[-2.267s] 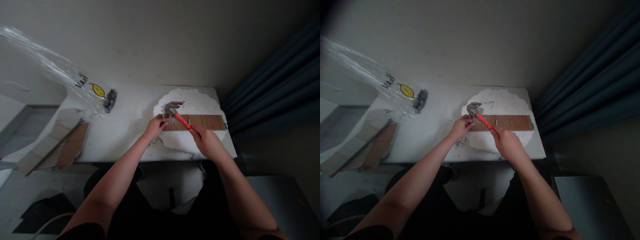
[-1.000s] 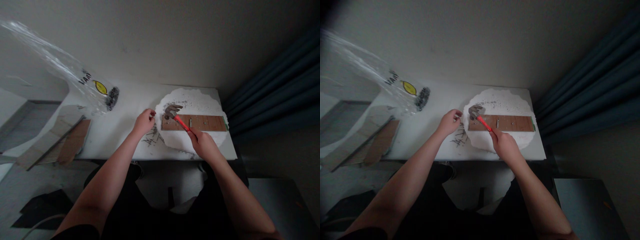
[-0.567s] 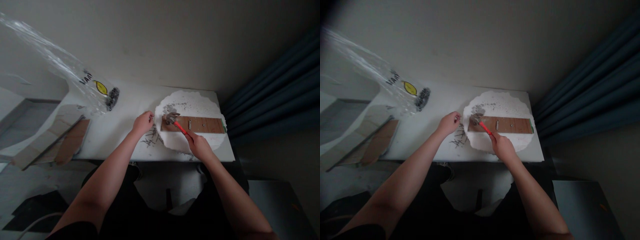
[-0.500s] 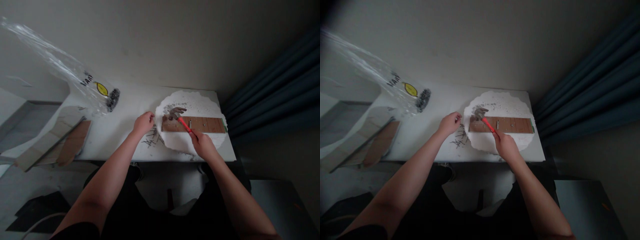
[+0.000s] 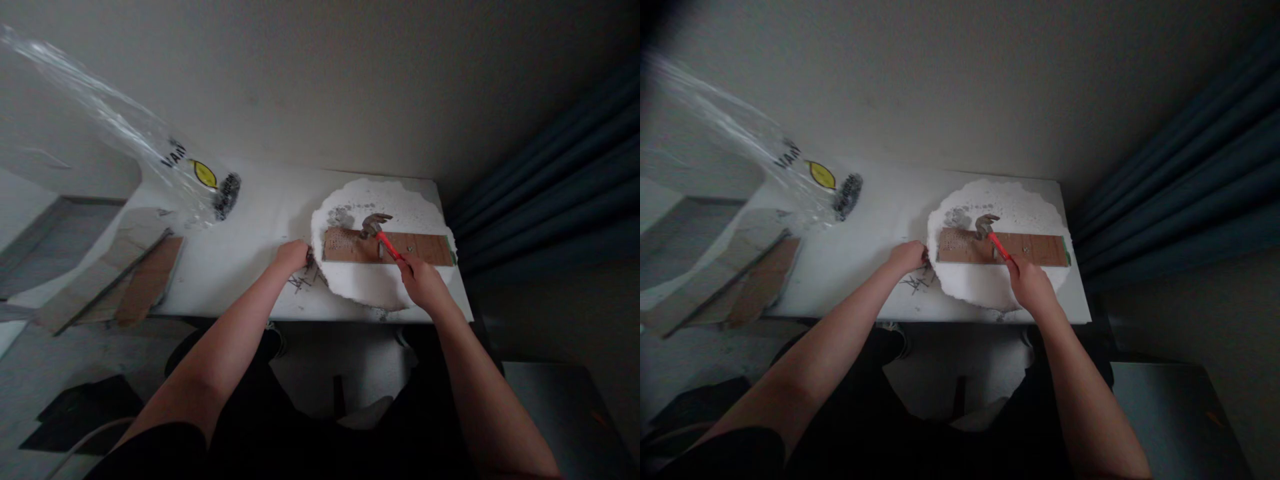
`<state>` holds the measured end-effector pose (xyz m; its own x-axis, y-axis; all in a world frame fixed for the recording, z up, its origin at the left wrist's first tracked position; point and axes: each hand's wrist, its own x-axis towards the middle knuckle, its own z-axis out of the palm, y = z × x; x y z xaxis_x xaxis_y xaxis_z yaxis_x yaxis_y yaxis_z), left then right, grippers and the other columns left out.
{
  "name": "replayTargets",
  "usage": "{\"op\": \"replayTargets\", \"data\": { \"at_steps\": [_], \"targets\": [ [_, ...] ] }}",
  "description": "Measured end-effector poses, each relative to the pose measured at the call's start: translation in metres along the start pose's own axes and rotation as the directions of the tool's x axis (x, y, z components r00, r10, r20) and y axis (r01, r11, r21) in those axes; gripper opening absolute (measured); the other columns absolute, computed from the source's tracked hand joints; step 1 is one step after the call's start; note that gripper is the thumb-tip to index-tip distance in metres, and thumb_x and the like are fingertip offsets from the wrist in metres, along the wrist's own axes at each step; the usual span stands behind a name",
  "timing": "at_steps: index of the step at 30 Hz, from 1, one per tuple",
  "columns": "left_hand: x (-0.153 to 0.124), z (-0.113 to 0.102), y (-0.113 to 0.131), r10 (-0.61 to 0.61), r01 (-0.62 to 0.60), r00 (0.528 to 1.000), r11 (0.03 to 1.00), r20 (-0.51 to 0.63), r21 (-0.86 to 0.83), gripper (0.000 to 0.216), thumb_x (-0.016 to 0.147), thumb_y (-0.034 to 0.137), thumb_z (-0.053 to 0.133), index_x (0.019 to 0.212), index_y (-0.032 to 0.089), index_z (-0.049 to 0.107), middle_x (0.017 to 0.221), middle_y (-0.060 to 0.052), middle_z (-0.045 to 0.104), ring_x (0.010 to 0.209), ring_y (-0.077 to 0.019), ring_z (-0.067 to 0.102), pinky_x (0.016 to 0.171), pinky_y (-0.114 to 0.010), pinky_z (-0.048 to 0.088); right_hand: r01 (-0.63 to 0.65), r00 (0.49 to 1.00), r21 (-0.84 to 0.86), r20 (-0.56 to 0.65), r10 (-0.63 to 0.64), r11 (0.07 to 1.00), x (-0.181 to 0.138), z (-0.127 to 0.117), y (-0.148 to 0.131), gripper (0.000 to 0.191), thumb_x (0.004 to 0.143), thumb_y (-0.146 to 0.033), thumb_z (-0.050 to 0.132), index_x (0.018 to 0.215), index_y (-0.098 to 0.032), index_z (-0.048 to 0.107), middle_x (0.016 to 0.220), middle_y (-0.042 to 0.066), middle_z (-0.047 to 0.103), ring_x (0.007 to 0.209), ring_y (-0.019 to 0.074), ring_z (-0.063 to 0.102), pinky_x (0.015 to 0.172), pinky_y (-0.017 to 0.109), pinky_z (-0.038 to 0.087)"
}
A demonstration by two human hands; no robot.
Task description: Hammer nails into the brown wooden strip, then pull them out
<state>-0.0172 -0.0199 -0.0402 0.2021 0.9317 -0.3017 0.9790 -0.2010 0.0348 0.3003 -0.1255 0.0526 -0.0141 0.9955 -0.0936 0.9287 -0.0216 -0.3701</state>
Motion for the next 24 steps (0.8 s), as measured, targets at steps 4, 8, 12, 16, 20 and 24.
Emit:
{"op": "replayTargets", "data": {
  "at_steps": [4,8,12,16,20,24],
  "targets": [
    [0.004,0.006,0.002,-0.005,0.005,1.0,0.999,0.02,-0.032,0.033,0.089,0.024,0.05,0.111,0.012,0.073,0.11,-0.022,0.073,0.102,-0.0301,0.07,0.082,-0.035,0.053,0.0,1.0,0.002,0.006,0.0,1.0,-0.001,0.0,0.0,0.041,0.103,-0.041,0.035,0.119,-0.019,0.067,0.099,0.014,0.074,0.085,0.0266,0.068,0.065,0.031,0.039],
    [0.005,0.008,0.0,0.018,-0.017,1.0,0.998,0.024,-0.061,0.033,0.09,0.025,0.05,0.111,0.012,0.073,0.112,-0.023,0.072,0.099,-0.0316,0.07,0.079,-0.037,0.052,-0.004,1.0,0.013,0.014,0.004,1.0,0.0,-0.001,-0.001,0.04,0.103,-0.039,0.036,0.119,-0.019,0.066,0.101,0.014,0.075,0.089,0.0274,0.069,0.067,0.032,0.04],
    [0.001,0.0,0.001,0.012,-0.01,0.999,0.999,0.035,-0.046,0.028,0.085,0.025,0.057,0.105,0.014,0.073,0.107,-0.021,0.073,0.096,-0.0311,0.07,0.076,-0.037,0.051,0.003,1.0,-0.003,0.016,-0.003,1.0,0.0,-0.001,0.001,0.041,0.103,-0.039,0.035,0.12,-0.019,0.066,0.101,0.014,0.075,0.088,0.0279,0.069,0.068,0.033,0.041],
    [-0.003,-0.021,0.0,-0.053,0.047,0.997,0.995,-0.063,-0.091,0.024,0.08,0.026,0.061,0.1,0.017,0.071,0.1,-0.018,0.074,0.093,-0.031,0.069,0.074,-0.038,0.05,0.013,1.0,-0.01,0.012,-0.013,1.0,0.001,0.0,0.002,0.041,0.103,-0.039,0.034,0.119,-0.019,0.066,0.101,0.014,0.075,0.087,0.0278,0.069,0.067,0.033,0.04],
    [-0.006,-0.044,0.001,-0.11,-0.023,0.963,0.877,-0.246,-0.48,0.022,0.08,0.021,0.059,0.1,0.018,0.068,0.088,-0.008,0.073,0.081,-0.0209,0.067,0.075,-0.033,0.05,0.002,1.0,-0.016,0.01,-0.002,1.0,0.001,0.0,0.001,0.041,0.103,-0.04,0.034,0.116,-0.019,0.067,0.098,0.014,0.075,0.086,0.0271,0.069,0.065,0.032,0.038],
    [-0.011,-0.053,0.015,0.002,-0.24,0.959,0.538,-0.283,-0.808,0.019,0.077,0.028,0.068,0.092,0.016,0.07,0.087,-0.006,0.073,0.077,-0.0155,0.065,0.077,-0.031,0.053,0.003,1.0,-0.007,0.01,-0.003,1.0,0.001,-0.001,-0.001,0.04,0.104,-0.04,0.035,0.115,-0.019,0.068,0.098,0.014,0.075,0.084,0.0265,0.069,0.064,0.032,0.038]
  ]
}}
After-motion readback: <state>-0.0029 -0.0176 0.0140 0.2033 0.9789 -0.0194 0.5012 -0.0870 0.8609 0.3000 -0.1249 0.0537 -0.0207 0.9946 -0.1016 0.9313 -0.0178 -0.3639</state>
